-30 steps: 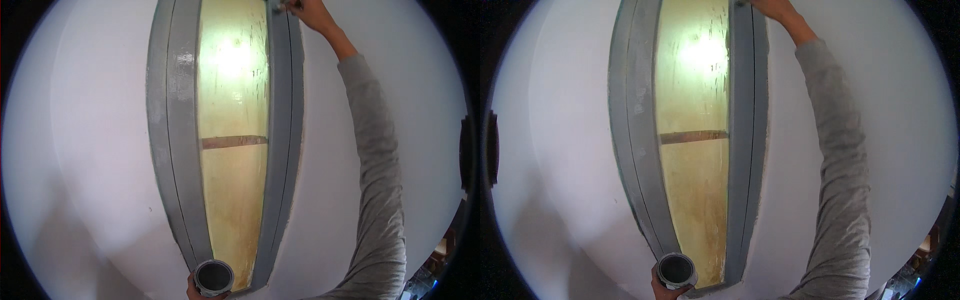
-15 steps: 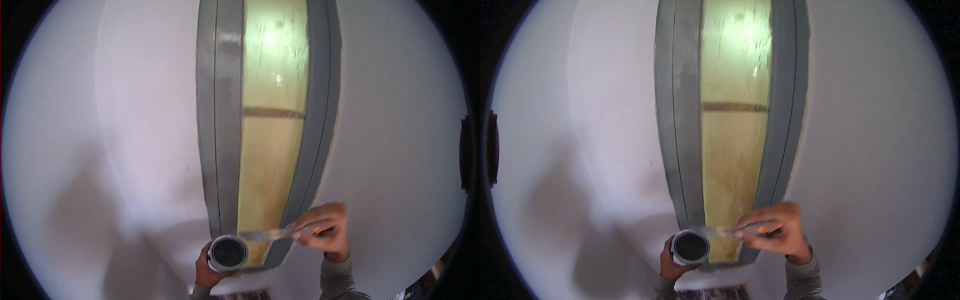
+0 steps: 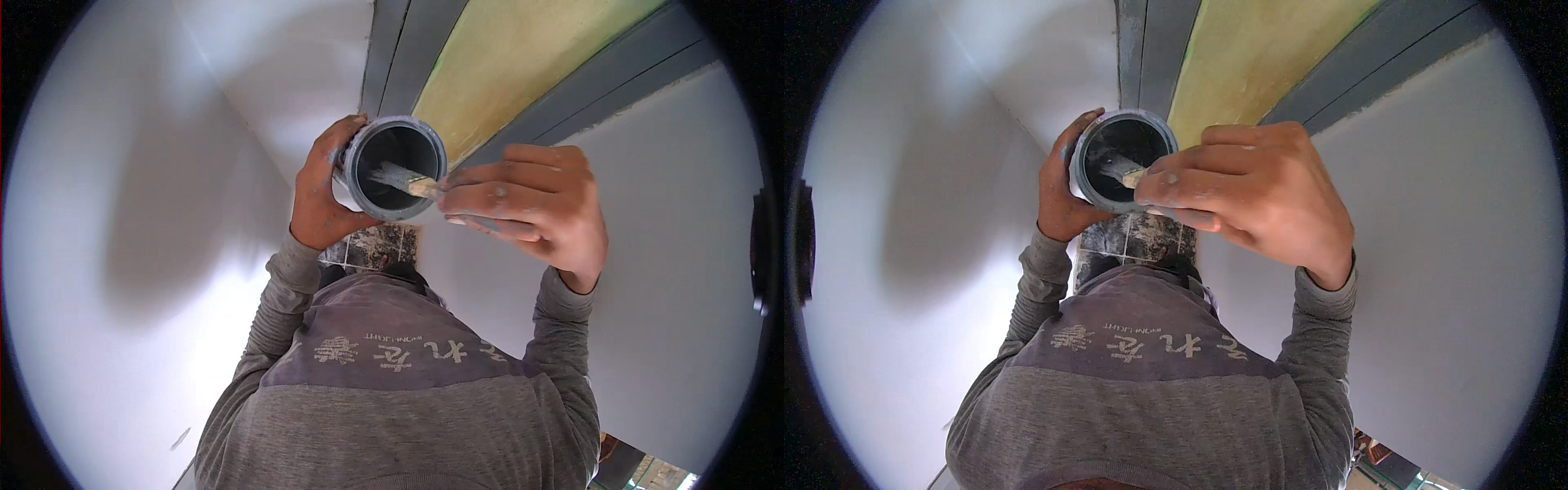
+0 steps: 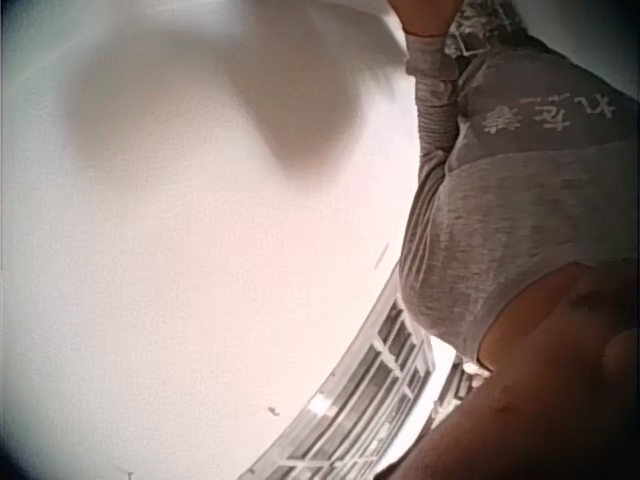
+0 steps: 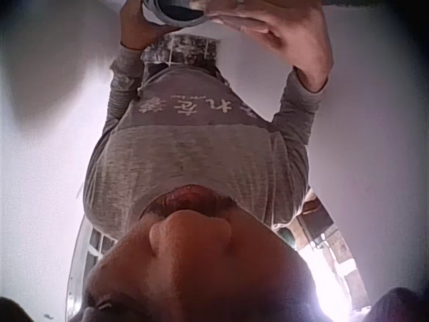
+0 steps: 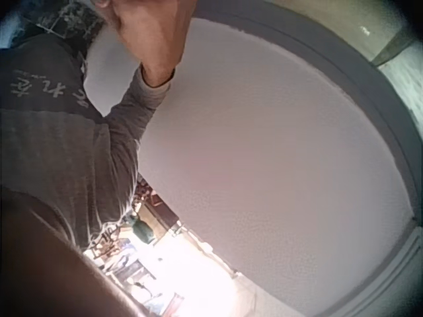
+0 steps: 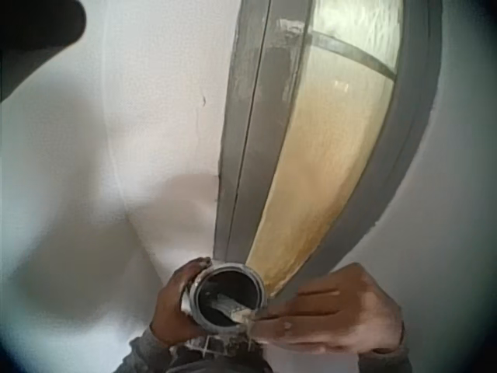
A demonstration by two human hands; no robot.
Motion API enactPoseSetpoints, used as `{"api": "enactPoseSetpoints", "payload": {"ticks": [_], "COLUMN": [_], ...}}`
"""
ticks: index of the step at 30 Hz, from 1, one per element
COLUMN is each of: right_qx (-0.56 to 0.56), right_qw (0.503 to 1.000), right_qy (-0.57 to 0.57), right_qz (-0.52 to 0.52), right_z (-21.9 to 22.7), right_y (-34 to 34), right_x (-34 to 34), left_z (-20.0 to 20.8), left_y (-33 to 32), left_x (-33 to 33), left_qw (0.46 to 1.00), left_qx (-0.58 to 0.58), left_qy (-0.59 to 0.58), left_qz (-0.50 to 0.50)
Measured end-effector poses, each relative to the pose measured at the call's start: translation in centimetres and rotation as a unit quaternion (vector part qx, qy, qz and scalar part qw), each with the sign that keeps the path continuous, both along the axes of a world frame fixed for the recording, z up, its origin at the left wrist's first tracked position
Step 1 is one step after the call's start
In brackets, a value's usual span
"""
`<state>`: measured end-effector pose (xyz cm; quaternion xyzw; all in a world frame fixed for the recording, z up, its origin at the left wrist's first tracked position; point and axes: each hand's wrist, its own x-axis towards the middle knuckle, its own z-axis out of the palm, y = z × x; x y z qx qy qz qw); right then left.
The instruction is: The person paints a window frame with grey paint using a paint brush.
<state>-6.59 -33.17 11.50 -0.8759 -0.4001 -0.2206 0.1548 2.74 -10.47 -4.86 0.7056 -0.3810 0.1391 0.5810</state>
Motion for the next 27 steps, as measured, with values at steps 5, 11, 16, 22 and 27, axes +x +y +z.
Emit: {"api": "enactPoseSetpoints", "payload": {"ticks": [5,11,16,22,27], "right_qx": [-0.061,-0.081,-0.005,0.295,0.278], "right_qw": [0.997,0.993,0.990,0.947,0.942], "right_qy": [0.043,0.079,0.135,0.107,0.141], "right_qz": [-0.018,-0.037,-0.028,-0.063,-0.126], "right_z": [-1.3,-3.3,-2.5,-1.2,0.0], "right_y": [2.2,3.0,1.2,-1.4,-1.8], "right_x": [-0.7,0.0,1.2,1.4,-0.4], "left_z": [0.1,0.1,0.2,0.7,1.0], "left_y": [0.8,0.5,0.7,0.1,0.3], "left_x": [-1.9,-2.4,-1.8,-0.3,-0.9], "left_qw": [1.000,1.000,1.000,1.000,0.999], "left_qx": [-0.011,-0.008,0.003,0.004,0.000], "left_qy": [0.004,-0.002,0.004,-0.014,0.038], "left_qz": [-0.008,-0.020,-0.014,0.000,-0.004]}}
